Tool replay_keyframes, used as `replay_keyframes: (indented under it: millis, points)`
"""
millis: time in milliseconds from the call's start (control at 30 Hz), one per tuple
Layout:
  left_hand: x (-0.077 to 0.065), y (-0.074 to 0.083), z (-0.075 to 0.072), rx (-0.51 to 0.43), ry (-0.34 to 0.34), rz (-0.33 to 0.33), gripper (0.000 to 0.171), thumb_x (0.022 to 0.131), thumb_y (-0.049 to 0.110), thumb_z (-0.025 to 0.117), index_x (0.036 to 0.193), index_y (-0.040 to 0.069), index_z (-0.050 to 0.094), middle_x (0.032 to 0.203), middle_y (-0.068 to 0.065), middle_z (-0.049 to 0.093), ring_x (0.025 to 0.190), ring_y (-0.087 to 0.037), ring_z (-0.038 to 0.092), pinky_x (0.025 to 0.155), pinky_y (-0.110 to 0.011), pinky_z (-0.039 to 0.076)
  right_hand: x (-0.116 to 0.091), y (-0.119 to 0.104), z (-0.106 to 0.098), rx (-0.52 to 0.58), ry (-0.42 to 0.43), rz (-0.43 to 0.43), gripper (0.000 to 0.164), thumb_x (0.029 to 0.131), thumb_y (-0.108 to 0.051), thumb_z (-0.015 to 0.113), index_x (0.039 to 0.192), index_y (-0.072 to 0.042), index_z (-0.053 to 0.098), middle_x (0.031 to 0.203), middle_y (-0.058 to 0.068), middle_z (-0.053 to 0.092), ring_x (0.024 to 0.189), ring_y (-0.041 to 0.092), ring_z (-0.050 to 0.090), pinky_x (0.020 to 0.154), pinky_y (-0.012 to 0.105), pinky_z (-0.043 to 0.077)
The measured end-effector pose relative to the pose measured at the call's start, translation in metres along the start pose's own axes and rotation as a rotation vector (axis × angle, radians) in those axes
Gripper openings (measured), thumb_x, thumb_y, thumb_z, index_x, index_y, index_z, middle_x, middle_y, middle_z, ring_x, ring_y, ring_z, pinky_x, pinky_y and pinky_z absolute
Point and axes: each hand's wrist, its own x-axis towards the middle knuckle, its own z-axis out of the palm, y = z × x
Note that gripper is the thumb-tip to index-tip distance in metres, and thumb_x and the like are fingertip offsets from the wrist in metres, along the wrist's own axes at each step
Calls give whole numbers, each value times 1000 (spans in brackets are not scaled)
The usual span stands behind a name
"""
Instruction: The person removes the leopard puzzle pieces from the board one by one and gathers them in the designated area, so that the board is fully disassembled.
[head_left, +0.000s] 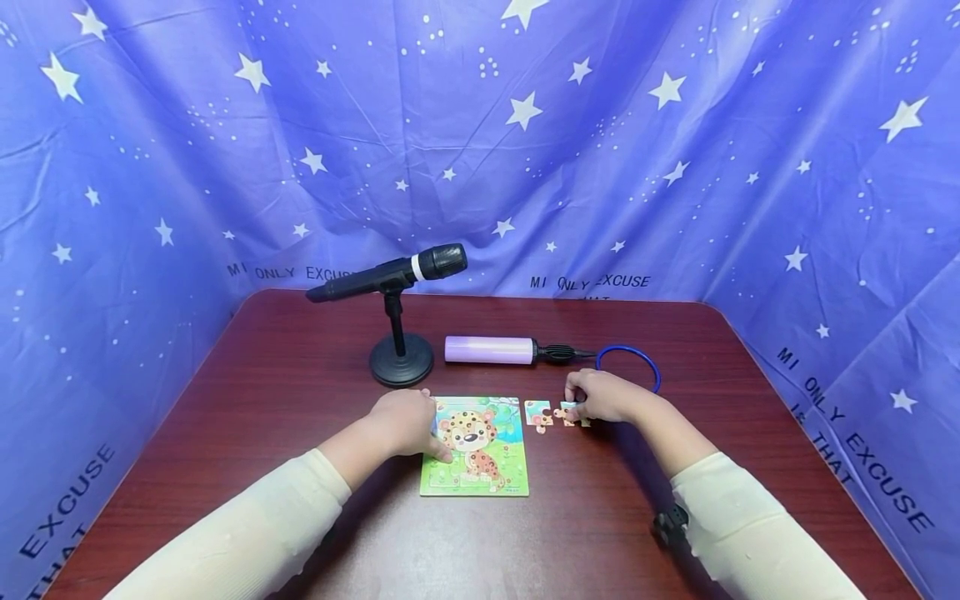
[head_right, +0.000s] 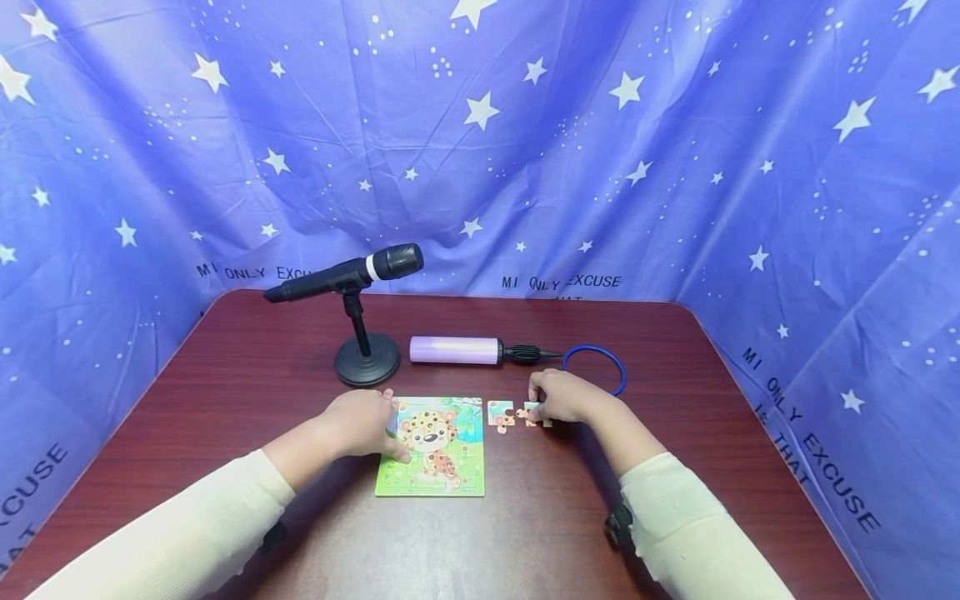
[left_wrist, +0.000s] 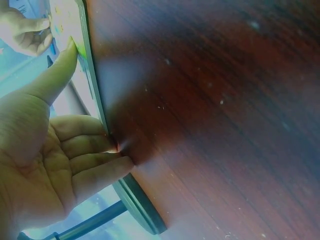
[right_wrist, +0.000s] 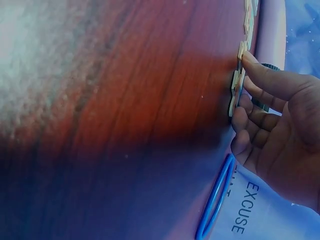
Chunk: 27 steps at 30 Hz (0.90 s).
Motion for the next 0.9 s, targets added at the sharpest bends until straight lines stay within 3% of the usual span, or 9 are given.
replay_keyframes:
  millis: [233,333,567,700,800,900]
  points:
    - [0,0,0,-5,0,-2,102,65,79,69,135,5,59,144,-12,54,127,-28,56,89,-46,55,-1,-4,-6,76,-12,48,21,90,-31,71,94,-14,60,91,4,54,68,12,55,67,30,44]
    - [-1,0,0,-3,8,3,102,65,78,69,135,5,59,143,-13,54,126,-29,57,88,-47,55,0,-11,-8,96,5,30,22,93,-31,68,100,-13,59,97,7,54,62,12,59,69,32,47]
    - [-2,-1,0,-5,14,3,101,66,78,70,134,4,60,143,-14,55,124,-30,58,86,-47,56,10,-48,-4,-11,63,-92,33,90,-33,70,117,-16,61,112,2,60,96,14,57,87,39,48]
    - [-2,0,0,-5,12,-1,101,66,78,70,135,5,59,143,-13,54,124,-29,58,85,-47,56,17,-71,5,-47,17,-155,50,88,-34,73,133,-19,58,123,0,59,108,17,59,95,42,48]
    - [-2,0,0,-1,13,0,100,66,78,70,135,6,59,143,-12,54,123,-29,59,84,-47,56,20,-85,12,-107,-28,-200,56,87,-36,74,138,-24,55,126,-2,56,111,17,55,96,41,47]
    - [-3,0,1,-2,3,7,100,68,78,68,137,7,58,145,-11,52,127,-28,56,87,-46,55,24,-93,19,-213,-46,-236,52,88,-37,73,136,-27,58,118,-4,55,108,14,51,92,38,47]
